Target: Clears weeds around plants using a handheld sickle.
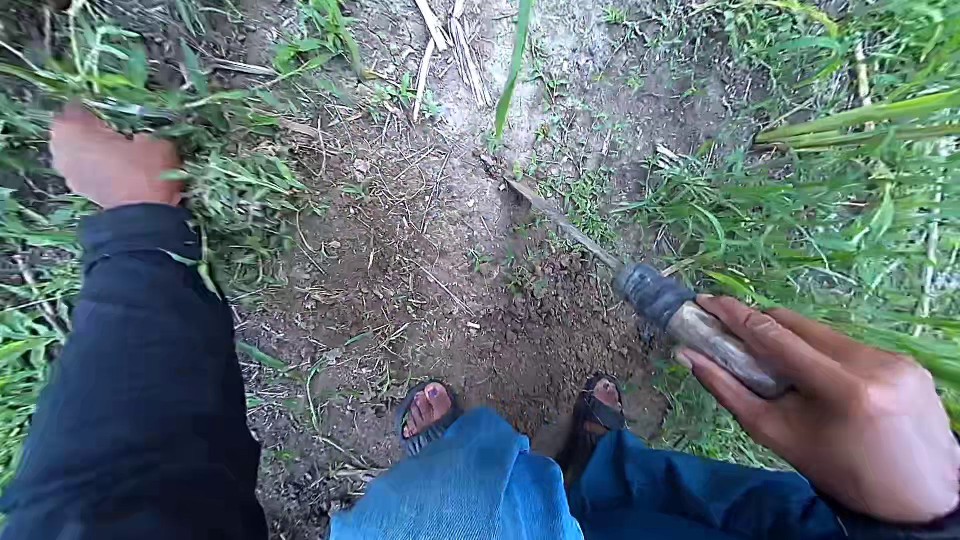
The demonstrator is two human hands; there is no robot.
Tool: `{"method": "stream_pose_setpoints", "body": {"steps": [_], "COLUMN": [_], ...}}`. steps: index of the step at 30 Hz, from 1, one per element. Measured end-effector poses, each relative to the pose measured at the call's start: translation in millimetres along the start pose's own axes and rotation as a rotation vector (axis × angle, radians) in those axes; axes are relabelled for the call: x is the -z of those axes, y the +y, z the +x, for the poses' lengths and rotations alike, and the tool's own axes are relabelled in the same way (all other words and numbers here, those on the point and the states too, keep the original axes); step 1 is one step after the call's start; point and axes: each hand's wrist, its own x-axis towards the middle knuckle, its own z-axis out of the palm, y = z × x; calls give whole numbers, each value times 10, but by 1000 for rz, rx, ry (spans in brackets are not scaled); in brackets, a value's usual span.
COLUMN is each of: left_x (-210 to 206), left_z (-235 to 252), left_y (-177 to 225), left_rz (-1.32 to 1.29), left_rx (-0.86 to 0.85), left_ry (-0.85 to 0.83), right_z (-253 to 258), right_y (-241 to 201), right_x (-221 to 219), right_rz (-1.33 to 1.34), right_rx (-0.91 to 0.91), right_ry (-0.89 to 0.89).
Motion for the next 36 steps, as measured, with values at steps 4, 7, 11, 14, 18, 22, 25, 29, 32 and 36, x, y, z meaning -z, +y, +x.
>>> {"method": "stream_pose_setpoints", "body": {"steps": [4, 7, 11, 14, 18, 22, 25, 29, 32, 36], "left_x": [178, 217, 264, 287, 171, 227, 398, 294, 48, 68], "left_z": [-472, -729, -1126, -1504, -2355, -2961, -2973, -2567, -2494, -2818], "left_y": [67, 127, 558, 553, 414, 405, 507, 682, 650, 444], "left_rz": [-404, -431, -278, -259, -248, -175, -123, -84, -29, -21], "left_rx": [-9, -62, -4, -67, -191, -357, -485, -229, -235, -265], "left_ry": [-202, -269, -318, -294, -426, -673, -625, -419, -386, -398], "right_z": [57, 72, 87, 87, 95, 98, 48, 29, 52, 158], "right_y": [36, 48, 49, 82, 240, 445, 533, 485, 496, 791], "right_x": [33, 25, -1, -16, -30, -75, -136, -166, -170, -144], "right_rz": [25, 34, 44, 59, 90, 94, 90, 87, 85, 126], "right_rx": [22, 28, 28, 42, 30, 8, 15, 12, 4, -6], "right_ry": [12, 23, 22, 15, -19, -41, -29, -55, -120, -283]}}
